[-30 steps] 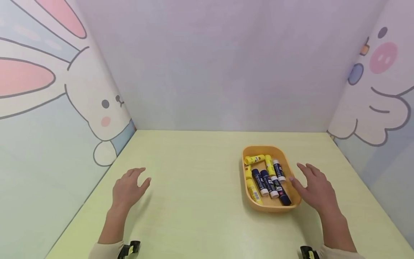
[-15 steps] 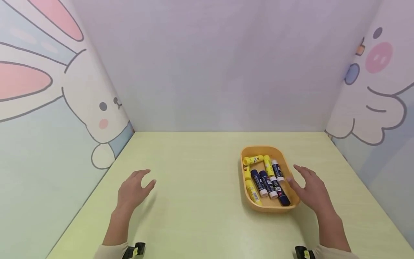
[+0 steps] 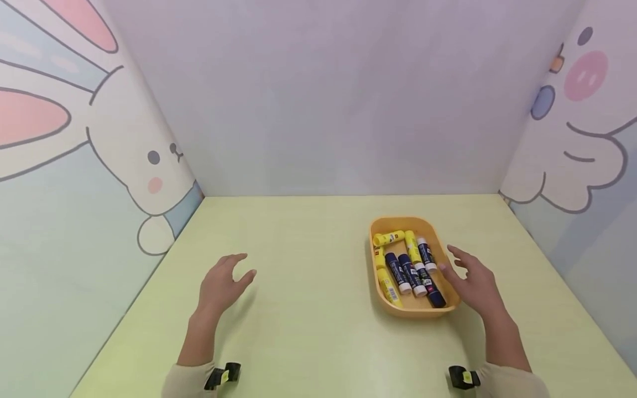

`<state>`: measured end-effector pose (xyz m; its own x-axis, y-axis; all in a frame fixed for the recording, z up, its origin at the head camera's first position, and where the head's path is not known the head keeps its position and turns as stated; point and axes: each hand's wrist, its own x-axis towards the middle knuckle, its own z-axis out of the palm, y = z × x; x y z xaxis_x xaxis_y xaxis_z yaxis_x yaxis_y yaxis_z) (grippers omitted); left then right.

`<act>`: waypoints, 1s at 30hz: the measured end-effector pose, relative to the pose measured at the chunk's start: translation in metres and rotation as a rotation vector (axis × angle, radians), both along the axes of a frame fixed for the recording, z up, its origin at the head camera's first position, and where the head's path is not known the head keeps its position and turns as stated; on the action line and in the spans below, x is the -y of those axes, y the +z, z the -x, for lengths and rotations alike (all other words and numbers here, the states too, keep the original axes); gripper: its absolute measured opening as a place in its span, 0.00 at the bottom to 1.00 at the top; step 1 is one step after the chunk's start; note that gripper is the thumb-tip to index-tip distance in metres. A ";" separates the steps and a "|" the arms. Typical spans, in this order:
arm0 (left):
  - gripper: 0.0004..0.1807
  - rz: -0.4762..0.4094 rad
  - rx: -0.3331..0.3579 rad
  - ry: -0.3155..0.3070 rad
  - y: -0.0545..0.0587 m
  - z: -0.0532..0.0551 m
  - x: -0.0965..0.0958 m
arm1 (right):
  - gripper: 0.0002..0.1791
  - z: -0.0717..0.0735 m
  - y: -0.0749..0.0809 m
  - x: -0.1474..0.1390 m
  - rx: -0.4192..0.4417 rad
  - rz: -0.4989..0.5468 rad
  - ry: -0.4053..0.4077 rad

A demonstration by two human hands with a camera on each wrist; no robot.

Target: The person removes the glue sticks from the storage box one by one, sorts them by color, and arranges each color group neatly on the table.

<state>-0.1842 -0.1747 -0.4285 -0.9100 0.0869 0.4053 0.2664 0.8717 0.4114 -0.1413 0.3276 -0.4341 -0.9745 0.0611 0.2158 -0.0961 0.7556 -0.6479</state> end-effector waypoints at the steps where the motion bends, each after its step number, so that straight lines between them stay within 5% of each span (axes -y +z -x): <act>1: 0.23 -0.003 -0.003 -0.006 0.000 0.001 -0.002 | 0.32 0.001 -0.001 0.000 0.008 0.014 -0.002; 8: 0.22 -0.027 -0.003 -0.060 -0.004 0.004 -0.016 | 0.34 0.005 -0.007 0.002 0.064 0.064 -0.021; 21: 0.22 -0.096 0.031 -0.126 -0.009 0.011 -0.040 | 0.31 0.021 -0.015 -0.001 0.035 0.114 -0.001; 30: 0.23 -0.106 0.062 -0.183 -0.009 0.016 -0.062 | 0.29 0.025 -0.019 -0.003 0.112 0.211 0.012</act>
